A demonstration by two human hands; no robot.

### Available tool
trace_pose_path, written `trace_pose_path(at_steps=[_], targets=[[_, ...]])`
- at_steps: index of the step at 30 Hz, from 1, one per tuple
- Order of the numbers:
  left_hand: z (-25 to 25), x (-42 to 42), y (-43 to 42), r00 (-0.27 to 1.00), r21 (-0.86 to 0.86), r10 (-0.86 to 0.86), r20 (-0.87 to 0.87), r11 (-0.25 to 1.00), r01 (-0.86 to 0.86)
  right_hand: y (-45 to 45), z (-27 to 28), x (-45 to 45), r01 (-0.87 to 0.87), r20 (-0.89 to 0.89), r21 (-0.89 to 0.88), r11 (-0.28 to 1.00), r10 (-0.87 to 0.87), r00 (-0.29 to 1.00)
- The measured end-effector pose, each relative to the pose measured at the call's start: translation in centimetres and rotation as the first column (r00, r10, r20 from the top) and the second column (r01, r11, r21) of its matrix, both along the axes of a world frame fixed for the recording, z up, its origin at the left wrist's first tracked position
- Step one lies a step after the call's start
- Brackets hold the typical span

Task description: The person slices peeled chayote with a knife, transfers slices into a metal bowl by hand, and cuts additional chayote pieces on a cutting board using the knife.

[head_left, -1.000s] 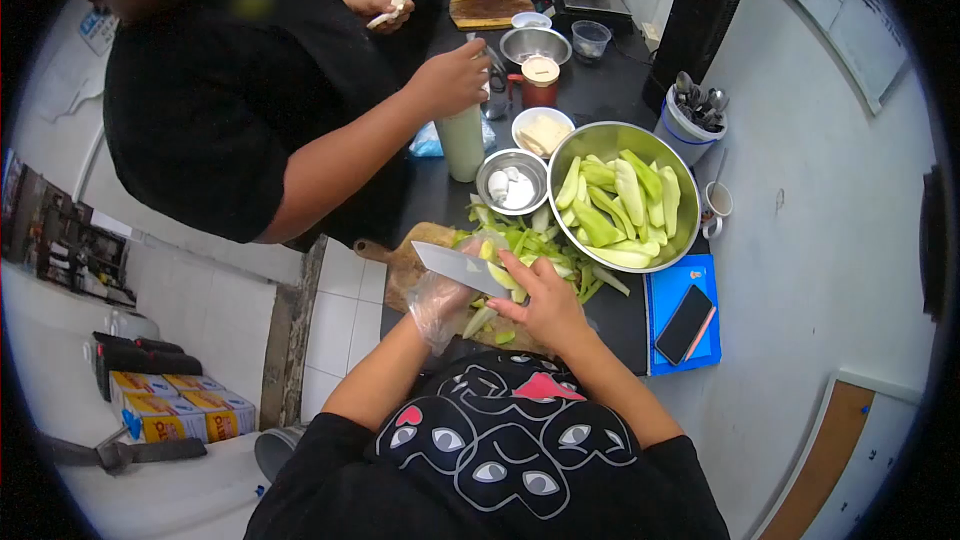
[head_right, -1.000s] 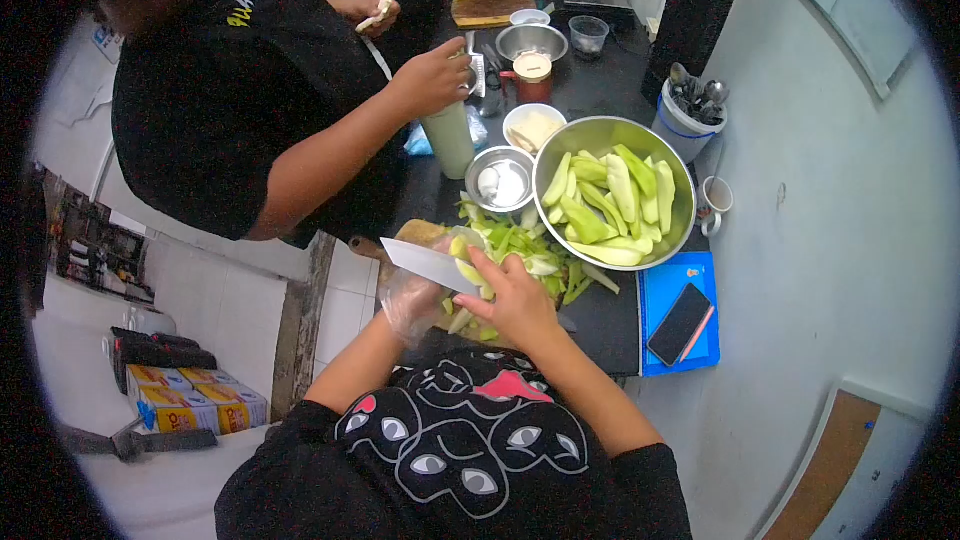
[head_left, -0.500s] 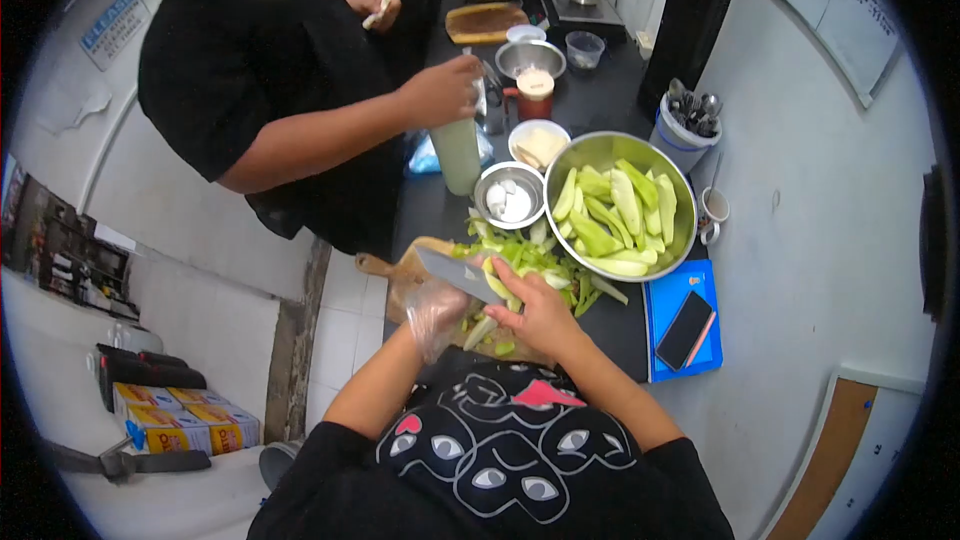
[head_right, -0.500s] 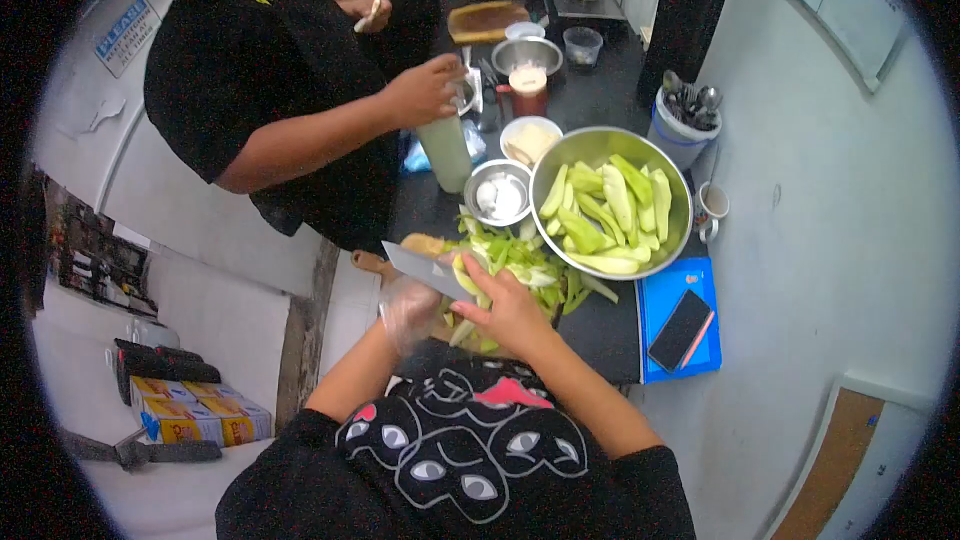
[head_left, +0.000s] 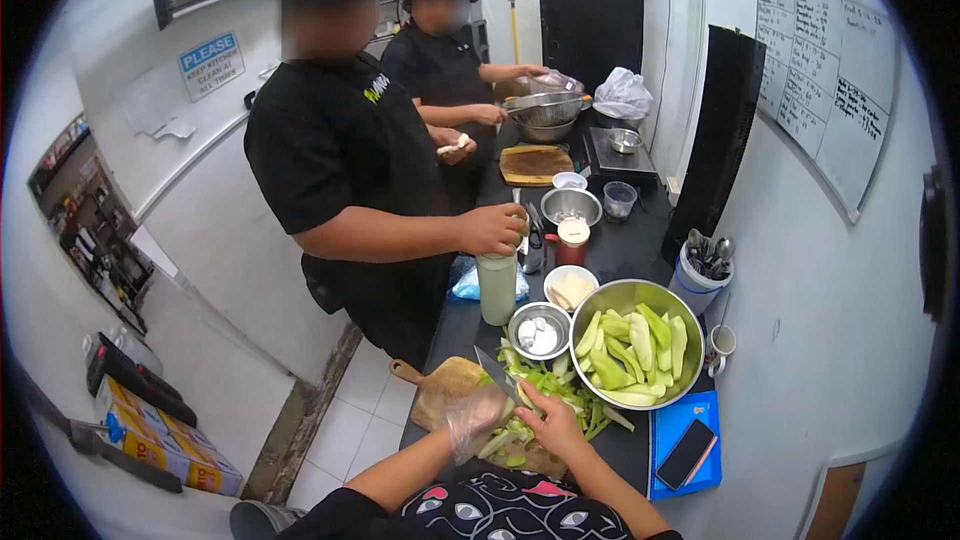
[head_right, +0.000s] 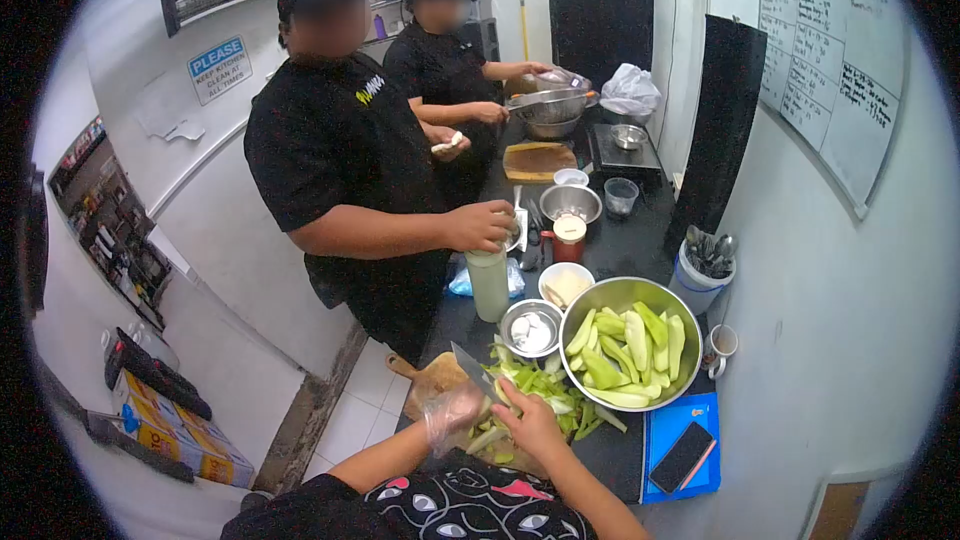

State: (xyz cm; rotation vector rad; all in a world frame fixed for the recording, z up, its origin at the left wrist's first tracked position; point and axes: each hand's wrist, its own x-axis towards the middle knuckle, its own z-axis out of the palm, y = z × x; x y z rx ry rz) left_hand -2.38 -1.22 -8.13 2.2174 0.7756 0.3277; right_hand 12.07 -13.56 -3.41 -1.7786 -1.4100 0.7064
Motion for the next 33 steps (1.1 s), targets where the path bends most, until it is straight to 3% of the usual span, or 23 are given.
trace_pose_path(at_steps=[1, 4, 7, 10, 14, 17, 19, 22, 25, 28, 31, 33], targets=[[0.6, 0.0, -0.3, 1.000, 0.028, -0.001, 0.019, 1.000, 0.001, 0.0, 0.2, -0.1, -0.003, -0.016, -0.031, 1.000, 0.002, 1.000], [2.9, 0.2, -0.6, 0.981, -0.035, -0.049, -0.190, 0.998, 0.043, 0.1, -0.8, -0.5, 0.000, -0.203, 0.039, 0.999, 0.008, 0.979], [2.0, -0.3, -0.9, 0.993, 0.038, -0.085, -0.084, 0.995, 0.088, 0.0, -0.8, -0.2, -0.045, -0.324, 0.030, 0.999, 0.053, 0.945], [0.8, 0.1, -0.9, 0.995, -0.106, -0.016, -0.100, 0.994, 0.005, 0.0, -1.6, -0.3, -0.036, -0.336, 0.023, 0.999, 0.042, 0.941], [-2.6, -0.6, -0.2, 0.999, 0.005, -0.045, -0.021, 0.999, 0.045, 0.3, -1.7, -0.3, -0.022, -0.464, -0.146, 0.989, -0.049, 0.884], [-1.0, -0.7, -0.4, 0.996, 0.005, -0.088, 0.023, 0.996, 0.088, 0.2, -0.5, -0.6, -0.020, -0.522, -0.195, 0.981, -0.086, 0.848], [-0.2, -0.7, -0.6, 0.992, 0.017, -0.108, 0.071, 0.994, 0.108, 0.3, -1.6, -0.4, -0.021, -0.484, -0.182, 0.983, -0.072, 0.872], [3.1, -1.0, -1.3, 0.997, -0.134, -0.077, 0.009, 0.988, 0.078, 0.0, -1.1, -0.2, -0.062, -0.303, -0.090, 0.994, 0.032, 0.952], [2.8, -0.9, -0.6, 0.993, -0.143, -0.095, -0.064, 0.986, 0.086, -0.6, 1.1, -0.4, -0.104, -0.230, -0.020, 0.994, 0.097, 0.968], [4.3, -1.1, -1.6, 1.000, -0.156, 0.028, -0.008, 0.987, -0.029, -0.7, 0.7, -0.5, -0.119, -0.217, 0.021, 0.993, 0.120, 0.969], [3.6, -0.8, -1.1, 1.000, -0.139, -0.027, 0.006, 0.990, 0.028, -0.6, 1.0, -0.5, -0.116, -0.241, 0.011, 0.993, 0.115, 0.964], [3.5, -0.5, -1.5, 0.998, -0.235, -0.022, 0.067, 0.971, 0.037, -0.4, 0.6, -0.4, -0.106, -0.238, 0.077, 0.991, 0.121, 0.964]])
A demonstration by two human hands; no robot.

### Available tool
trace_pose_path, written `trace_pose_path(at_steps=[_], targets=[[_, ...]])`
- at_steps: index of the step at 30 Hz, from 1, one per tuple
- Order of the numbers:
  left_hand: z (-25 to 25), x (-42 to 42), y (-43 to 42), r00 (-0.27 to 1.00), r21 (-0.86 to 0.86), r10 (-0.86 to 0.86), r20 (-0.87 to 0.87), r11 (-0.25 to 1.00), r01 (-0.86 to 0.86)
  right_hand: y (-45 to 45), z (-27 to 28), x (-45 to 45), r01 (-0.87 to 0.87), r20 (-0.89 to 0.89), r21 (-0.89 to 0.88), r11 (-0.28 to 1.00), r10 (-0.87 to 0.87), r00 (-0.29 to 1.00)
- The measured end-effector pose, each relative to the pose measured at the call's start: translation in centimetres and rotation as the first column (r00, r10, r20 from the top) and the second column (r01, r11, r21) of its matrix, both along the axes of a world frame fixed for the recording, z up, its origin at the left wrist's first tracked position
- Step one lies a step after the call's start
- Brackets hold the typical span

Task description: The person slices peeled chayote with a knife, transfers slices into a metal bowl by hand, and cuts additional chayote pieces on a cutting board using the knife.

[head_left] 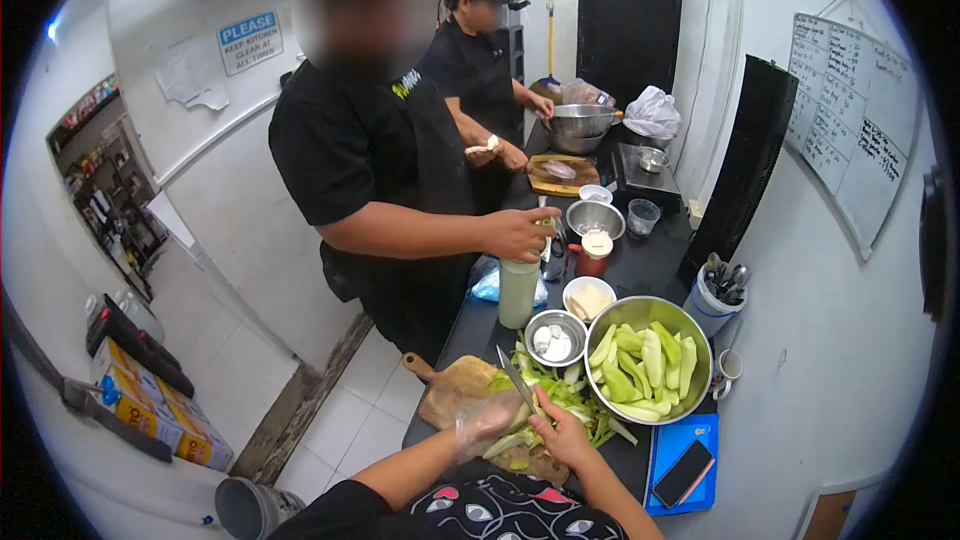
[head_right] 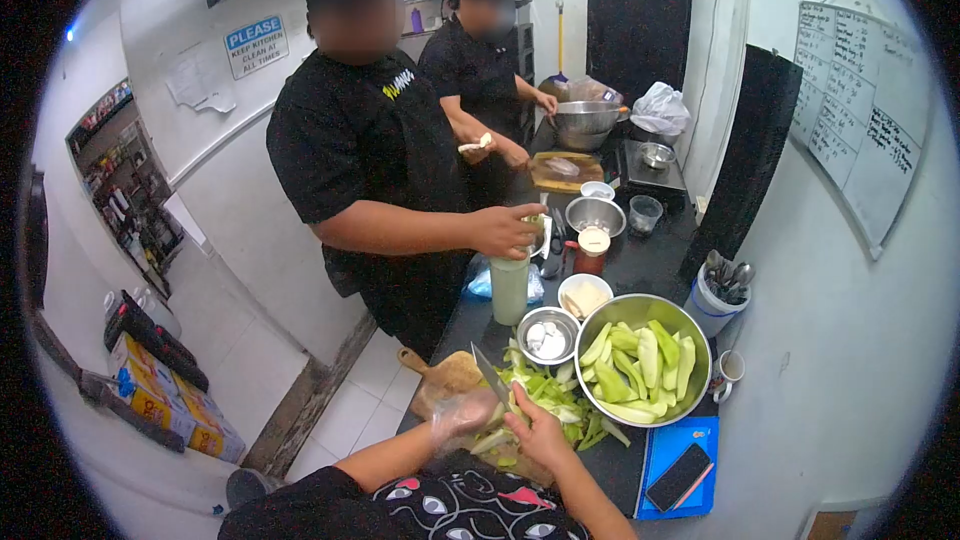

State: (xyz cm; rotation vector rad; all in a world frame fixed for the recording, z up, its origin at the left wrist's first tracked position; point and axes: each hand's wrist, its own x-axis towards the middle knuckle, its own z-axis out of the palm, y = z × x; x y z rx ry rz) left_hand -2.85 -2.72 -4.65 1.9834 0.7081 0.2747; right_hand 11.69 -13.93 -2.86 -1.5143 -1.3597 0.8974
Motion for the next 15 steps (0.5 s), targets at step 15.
trace_pose_path(at_steps=[15], targets=[[1.4, 0.3, 0.5, 0.950, -0.460, 0.217, 0.223, 0.883, -0.094, -0.6, 1.6, 0.3, 0.036, 0.066, 0.151, 0.988, -0.046, 0.997]])
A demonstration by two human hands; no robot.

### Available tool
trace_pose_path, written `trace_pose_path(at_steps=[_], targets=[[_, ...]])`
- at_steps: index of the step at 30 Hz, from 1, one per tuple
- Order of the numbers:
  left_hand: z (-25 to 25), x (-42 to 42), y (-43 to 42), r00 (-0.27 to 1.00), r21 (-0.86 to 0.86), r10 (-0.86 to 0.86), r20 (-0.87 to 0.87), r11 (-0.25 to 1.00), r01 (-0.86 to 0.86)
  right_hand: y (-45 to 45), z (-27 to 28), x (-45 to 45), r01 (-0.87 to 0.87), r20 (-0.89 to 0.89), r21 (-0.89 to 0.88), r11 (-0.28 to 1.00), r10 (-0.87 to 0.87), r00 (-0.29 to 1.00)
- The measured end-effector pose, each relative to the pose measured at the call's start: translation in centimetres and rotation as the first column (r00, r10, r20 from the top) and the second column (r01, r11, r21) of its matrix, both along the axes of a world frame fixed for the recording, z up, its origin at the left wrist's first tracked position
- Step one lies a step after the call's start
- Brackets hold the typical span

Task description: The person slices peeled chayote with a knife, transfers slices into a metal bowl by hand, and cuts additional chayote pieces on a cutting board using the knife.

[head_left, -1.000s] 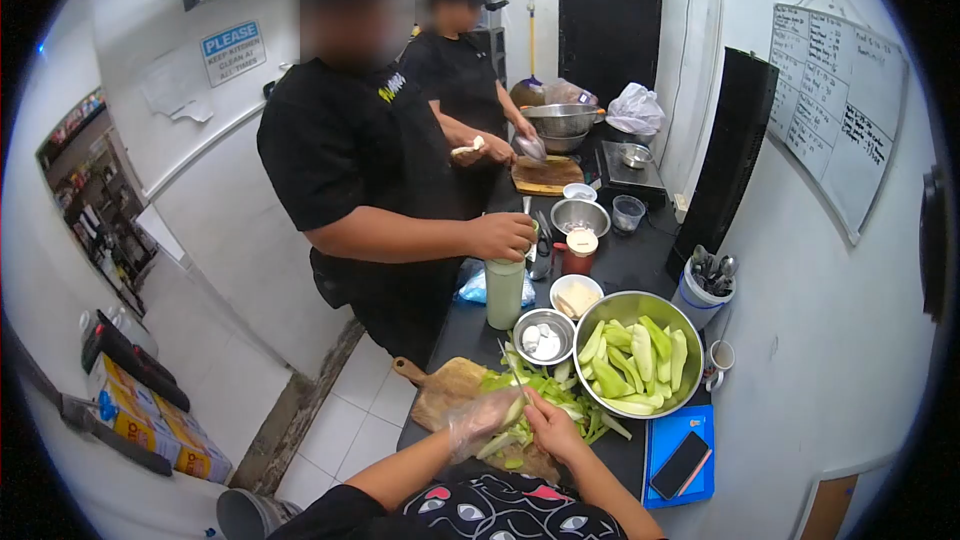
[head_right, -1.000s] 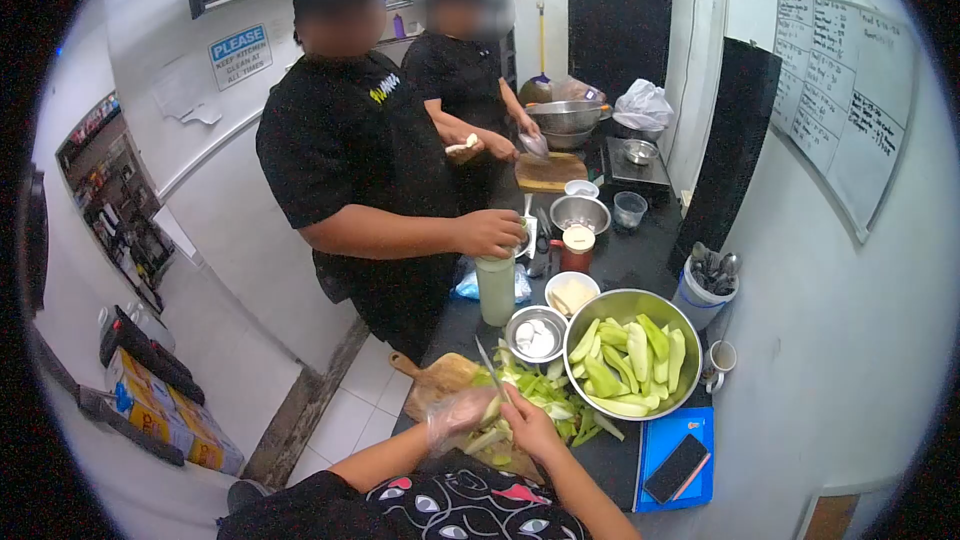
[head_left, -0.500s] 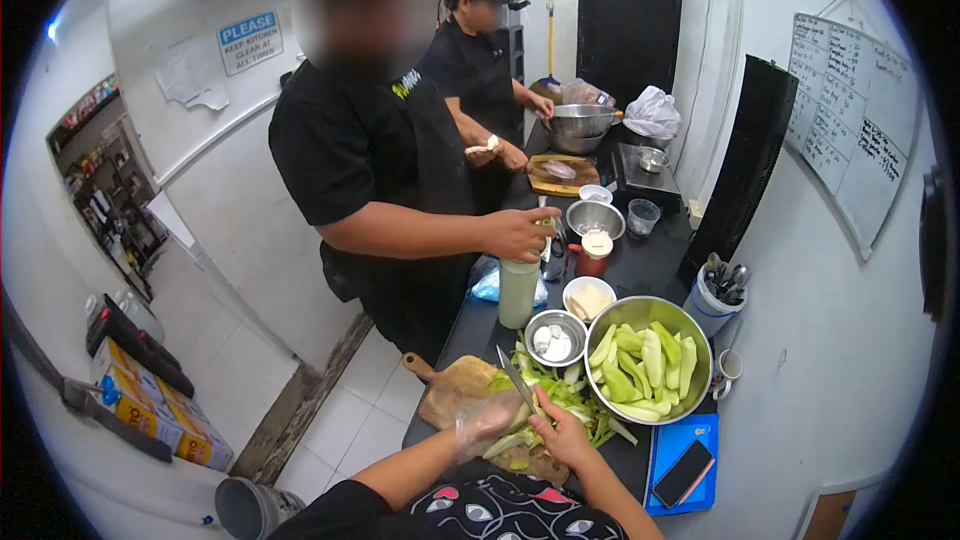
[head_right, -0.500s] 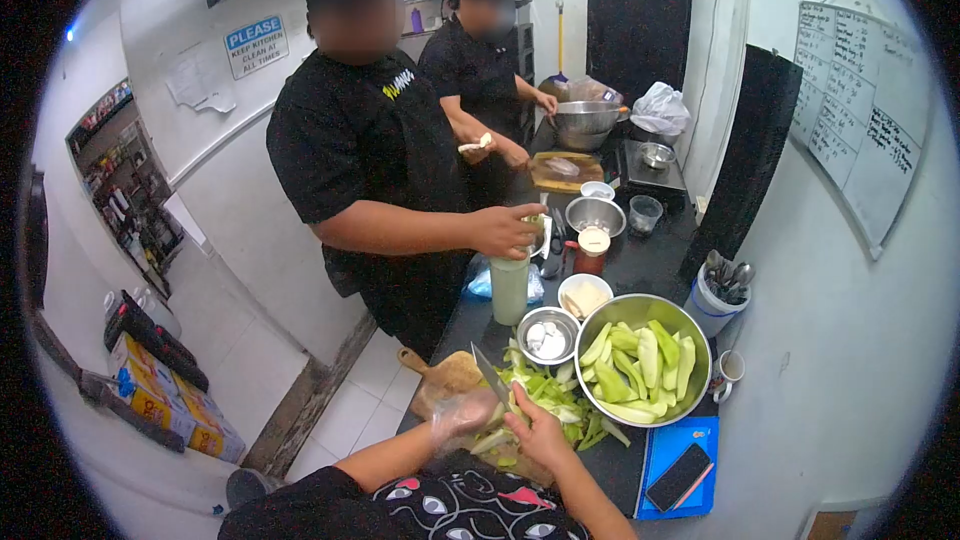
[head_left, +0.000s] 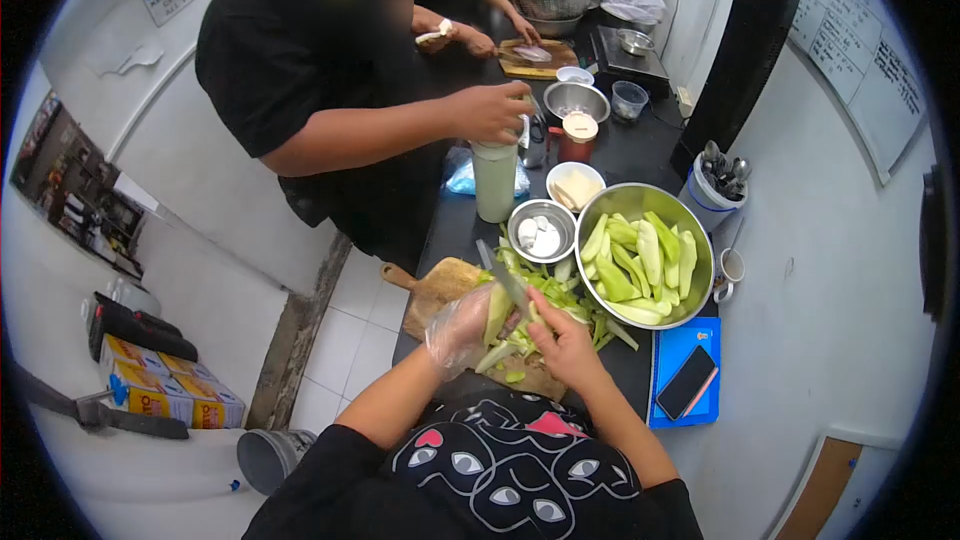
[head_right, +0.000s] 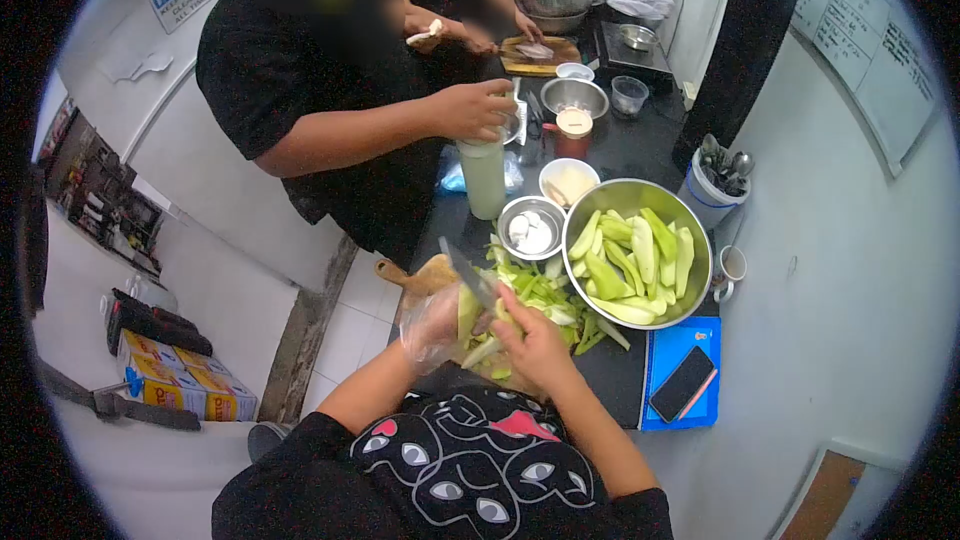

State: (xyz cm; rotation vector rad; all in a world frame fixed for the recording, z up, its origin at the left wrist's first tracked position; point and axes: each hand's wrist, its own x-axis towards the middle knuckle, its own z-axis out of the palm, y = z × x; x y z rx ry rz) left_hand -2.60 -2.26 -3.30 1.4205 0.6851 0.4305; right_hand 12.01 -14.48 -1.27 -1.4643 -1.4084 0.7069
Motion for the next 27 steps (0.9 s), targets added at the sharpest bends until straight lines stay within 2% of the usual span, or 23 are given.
trace_pose_path(at_steps=[1, 2, 5, 9, 12, 15, 16, 18, 19, 21, 22, 23, 24, 26, 27], targets=[[-0.5, 0.0, -0.2, 0.995, -0.271, 0.081, 0.059, 0.961, -0.062, -0.2, 0.6, -0.3, -0.006, 0.040, -0.051, 0.999, 0.008, 0.999], [-0.7, -0.1, -0.3, 0.980, -0.522, 0.175, 0.092, 0.847, -0.102, -0.5, 1.7, -0.7, -0.012, 0.080, -0.099, 0.995, 0.020, 0.997], [-0.8, -0.2, -0.6, 0.958, -0.425, 0.107, 0.266, 0.905, 0.017, -0.4, 3.0, -1.4, -0.010, 0.139, -0.154, 0.988, 0.032, 0.990], [-0.4, -0.1, -0.4, 0.972, -0.477, 0.109, 0.207, 0.879, 0.003, -0.2, 2.9, -1.6, -0.002, 0.160, -0.137, 0.991, 0.024, 0.987], [-1.1, 0.3, -0.3, 0.969, -0.346, 0.054, 0.240, 0.938, 0.033, -0.1, 3.1, -1.5, 0.008, 0.166, -0.156, 0.988, 0.018, 0.986], [0.6, 0.8, -0.8, 0.988, -0.385, 0.148, 0.045, 0.915, -0.119, -0.1, 3.3, -1.3, -0.006, 0.145, -0.257, 0.966, 0.044, 0.989], [-0.4, 0.9, -0.4, 0.991, -0.272, 0.134, 0.016, 0.954, -0.125, 0.1, 3.5, -1.0, -0.016, 0.137, -0.294, 0.956, 0.059, 0.989], [-3.3, 0.9, 0.5, 0.991, -0.024, 0.127, -0.040, 0.991, -0.128, 0.2, 1.2, -1.0, -0.025, 0.058, -0.154, 0.988, 0.035, 0.998], [-3.1, 0.6, 0.5, 0.994, 0.123, 0.069, -0.085, 0.991, -0.058, 0.2, 0.1, -1.0, -0.030, 0.017, -0.084, 0.996, 0.032, 0.999], [-2.4, 0.0, 0.8, 0.979, 0.388, -0.018, -0.204, 0.916, 0.098, 0.2, -0.2, -0.7, -0.059, -0.013, -0.141, 0.988, 0.058, 0.998], [-2.9, 0.1, 1.6, 0.948, 0.206, -0.093, -0.305, 0.965, 0.161, 0.1, -0.2, -0.8, -0.066, -0.014, -0.140, 0.988, 0.064, 0.998], [-3.1, 0.1, 1.6, 0.972, -0.020, -0.088, -0.216, 0.996, 0.085, 0.1, -0.1, -0.7, -0.072, -0.016, -0.140, 0.987, 0.070, 0.997], [-3.5, 0.1, 1.1, 0.990, -0.252, -0.061, -0.128, 0.967, 0.027, 0.1, 0.3, -0.7, -0.083, -0.014, -0.141, 0.986, 0.082, 0.997], [-3.8, -0.1, 0.8, 0.999, -0.436, -0.029, -0.033, 0.900, 0.012, 0.1, 0.5, -0.6, -0.086, -0.009, -0.154, 0.984, 0.086, 0.996], [-3.3, -0.1, 0.7, 0.999, -0.397, -0.043, -0.019, 0.917, 0.032, 0.1, 0.5, -0.5, -0.086, -0.007, -0.162, 0.983, 0.086, 0.996]])
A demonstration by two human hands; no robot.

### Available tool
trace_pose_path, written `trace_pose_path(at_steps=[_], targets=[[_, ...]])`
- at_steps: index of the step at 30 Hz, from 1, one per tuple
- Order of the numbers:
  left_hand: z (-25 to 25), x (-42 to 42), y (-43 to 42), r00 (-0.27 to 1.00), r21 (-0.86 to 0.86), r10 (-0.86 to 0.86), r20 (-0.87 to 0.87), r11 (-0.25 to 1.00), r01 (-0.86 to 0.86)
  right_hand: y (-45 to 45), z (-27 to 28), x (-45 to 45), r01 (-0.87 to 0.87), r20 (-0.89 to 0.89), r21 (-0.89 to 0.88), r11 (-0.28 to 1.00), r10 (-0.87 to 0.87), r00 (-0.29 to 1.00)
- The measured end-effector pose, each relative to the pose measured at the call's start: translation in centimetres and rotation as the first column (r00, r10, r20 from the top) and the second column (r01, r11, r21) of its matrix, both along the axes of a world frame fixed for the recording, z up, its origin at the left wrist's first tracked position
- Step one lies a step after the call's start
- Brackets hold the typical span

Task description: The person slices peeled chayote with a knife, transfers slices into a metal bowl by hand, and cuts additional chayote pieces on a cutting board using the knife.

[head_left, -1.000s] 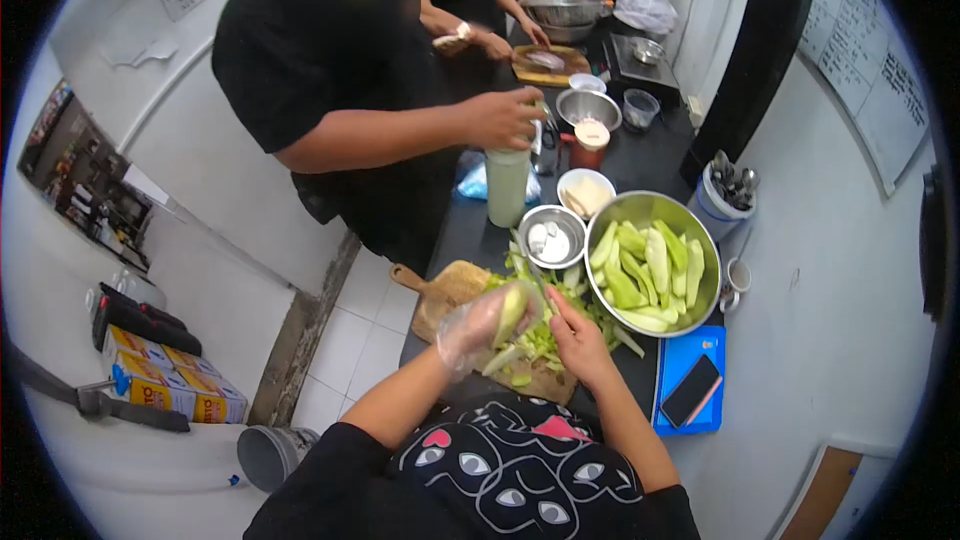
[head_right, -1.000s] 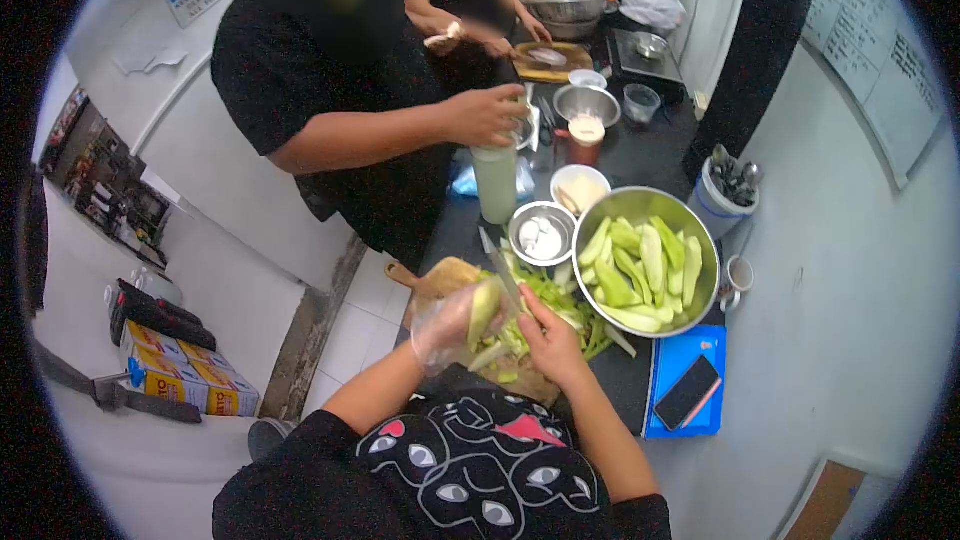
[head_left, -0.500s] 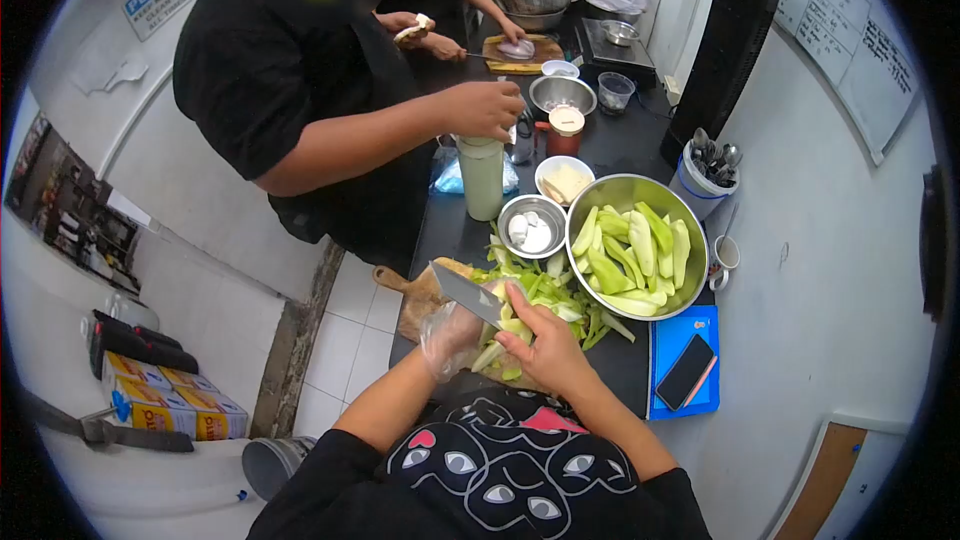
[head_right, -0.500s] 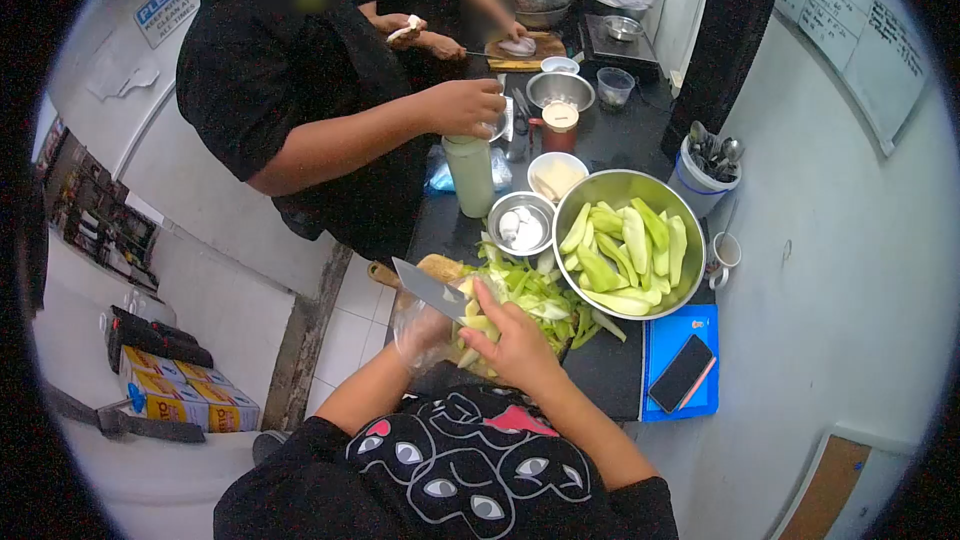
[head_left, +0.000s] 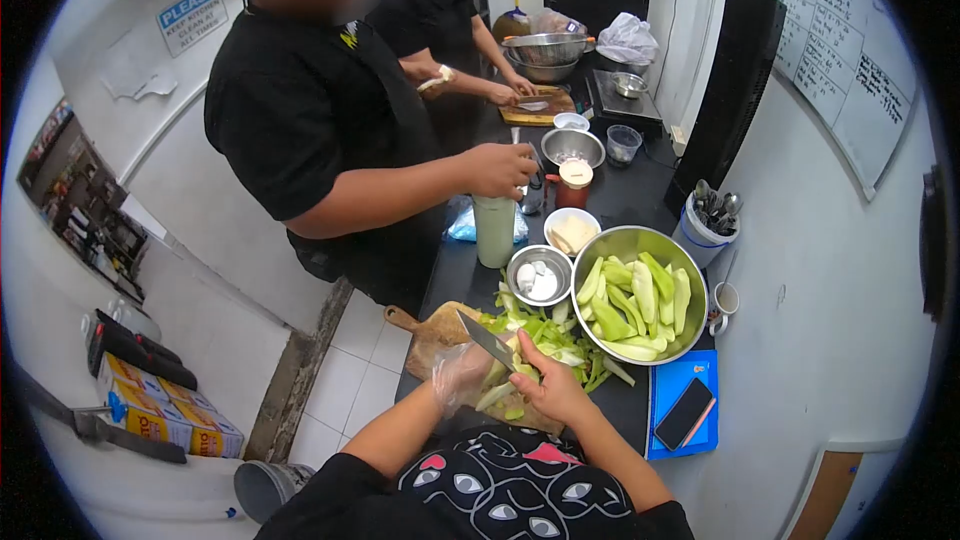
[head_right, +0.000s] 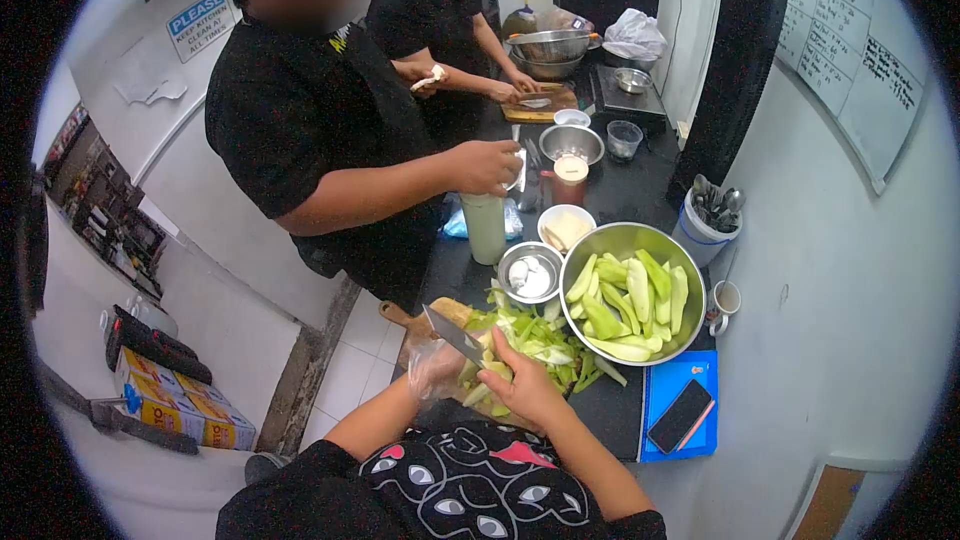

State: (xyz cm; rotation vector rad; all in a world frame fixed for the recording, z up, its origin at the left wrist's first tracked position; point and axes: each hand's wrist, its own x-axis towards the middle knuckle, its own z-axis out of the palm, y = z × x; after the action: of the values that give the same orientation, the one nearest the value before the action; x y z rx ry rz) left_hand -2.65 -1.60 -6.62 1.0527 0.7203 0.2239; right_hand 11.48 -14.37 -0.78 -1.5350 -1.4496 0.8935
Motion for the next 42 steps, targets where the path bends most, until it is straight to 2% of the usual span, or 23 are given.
trace_pose_path(at_steps=[1, 3, 4, 5, 7, 8, 10, 12, 13, 16, 19, 22, 25, 29, 31, 34, 37, 38, 39, 40, 41, 42], targets=[[0.5, 0.0, -0.3, 1.000, 0.041, -0.016, 0.014, 0.999, 0.016, 0.1, -0.2, 0.0, 0.010, -0.001, 0.042, 0.999, -0.010, 1.000], [3.7, 0.4, -1.0, 0.986, 0.287, 0.068, -0.151, 0.958, -0.023, 0.2, -1.0, -0.1, 0.034, -0.008, 0.111, 0.993, -0.033, 0.999], [0.8, 0.1, -0.4, 0.992, 0.556, 0.031, -0.124, 0.830, 0.043, 0.2, -1.2, -0.1, 0.042, -0.024, 0.075, 0.996, -0.040, 0.999], [-2.2, -0.3, 0.1, 0.993, 0.784, 0.036, -0.109, 0.618, 0.063, 0.5, -1.2, 0.0, 0.050, -0.045, 0.026, 0.998, -0.049, 0.998], [-0.4, 0.0, 0.5, 0.967, 0.813, -0.019, -0.255, 0.536, 0.225, 0.1, -0.6, -0.5, 0.061, -0.129, -0.027, 0.998, -0.064, 0.990], [3.8, 0.3, -0.4, 0.969, 0.706, -0.029, -0.247, 0.679, 0.200, 0.4, 0.2, -0.5, 0.065, -0.178, 0.002, 0.998, -0.064, 0.982], [1.1, 0.0, -0.4, 0.999, 0.927, 0.038, -0.039, 0.375, 0.022, 0.7, -1.2, -0.8, 0.086, -0.241, 0.100, 0.991, -0.060, 0.969], [-0.1, -0.1, -0.5, 0.994, 0.997, 0.088, -0.060, 0.060, 0.055, 1.3, -1.9, -1.0, 0.120, -0.310, 0.174, 0.977, -0.061, 0.949], [-0.3, 0.1, -0.4, 0.991, 0.992, 0.118, -0.061, -0.101, 0.073, 1.3, -1.9, -0.9, 0.095, -0.322, 0.136, 0.986, -0.047, 0.945], [-0.3, 0.3, 0.1, 0.993, 0.990, 0.054, 0.106, -0.099, -0.100, 1.1, -1.2, -0.7, 0.075, -0.423, 0.003, 0.997, -0.067, 0.904], [2.3, 0.4, -0.4, 0.989, 0.992, 0.109, 0.103, -0.084, -0.094, 0.9, -0.1, -0.9, 0.073, -0.518, -0.072, 0.995, -0.100, 0.849], [5.1, 0.6, -1.0, 0.975, 0.998, 0.219, -0.033, 0.059, 0.020, 0.9, -0.4, -0.5, 0.055, -0.571, -0.121, 0.991, -0.115, 0.813], [6.7, 0.7, -1.1, 0.972, 0.996, 0.227, -0.055, -0.056, 0.070, 0.8, -1.1, 0.0, 0.031, -0.670, -0.184, 0.982, -0.148, 0.727], [7.4, 0.8, -0.5, 0.981, 0.983, 0.176, -0.077, -0.150, 0.104, 0.8, -0.9, 0.5, 0.004, -0.677, -0.193, 0.981, -0.136, 0.723], [7.5, 0.9, -0.3, 0.977, 0.978, 0.173, -0.124, -0.147, 0.150, 0.7, -1.2, 0.8, -0.025, -0.669, -0.193, 0.981, -0.113, 0.735], [3.5, 1.2, 0.9, 0.977, 0.988, 0.149, -0.150, 0.001, 0.152, 1.1, -1.2, 1.2, -0.044, -0.672, -0.257, 0.965, -0.146, 0.727], [1.8, 2.8, 2.0, 0.985, 0.985, -0.070, 0.155, -0.069, -0.160, 1.5, 0.2, 2.1, -0.071, -0.779, -0.447, 0.891, -0.350, 0.521], [1.6, 2.4, 1.7, 0.956, 0.814, -0.141, 0.258, 0.565, -0.136, 1.3, 0.0, 2.4, -0.071, -0.780, -0.450, 0.890, -0.353, 0.517], [2.1, 1.6, 1.2, 0.917, 0.304, -0.126, 0.377, 0.953, 0.006, 1.2, -0.6, 2.8, -0.075, -0.780, -0.452, 0.889, -0.354, 0.516], [2.3, 1.1, 0.9, 0.887, -0.320, -0.033, 0.460, 0.926, 0.200, 1.2, -1.1, 3.2, -0.081, -0.781, -0.453, 0.888, -0.351, 0.516], [1.7, 0.9, 1.0, 0.870, -0.327, -0.037, 0.491, 0.918, 0.224, 1.2, -1.7, 3.3, -0.005, -0.628, -0.468, 0.884, -0.329, 0.706], [1.1, 0.8, 1.2, 0.892, -0.372, 0.029, 0.452, 0.914, 0.159, 1.1, -3.2, 3.1, 0.081, -0.505, -0.381, 0.921, -0.281, 0.816]])
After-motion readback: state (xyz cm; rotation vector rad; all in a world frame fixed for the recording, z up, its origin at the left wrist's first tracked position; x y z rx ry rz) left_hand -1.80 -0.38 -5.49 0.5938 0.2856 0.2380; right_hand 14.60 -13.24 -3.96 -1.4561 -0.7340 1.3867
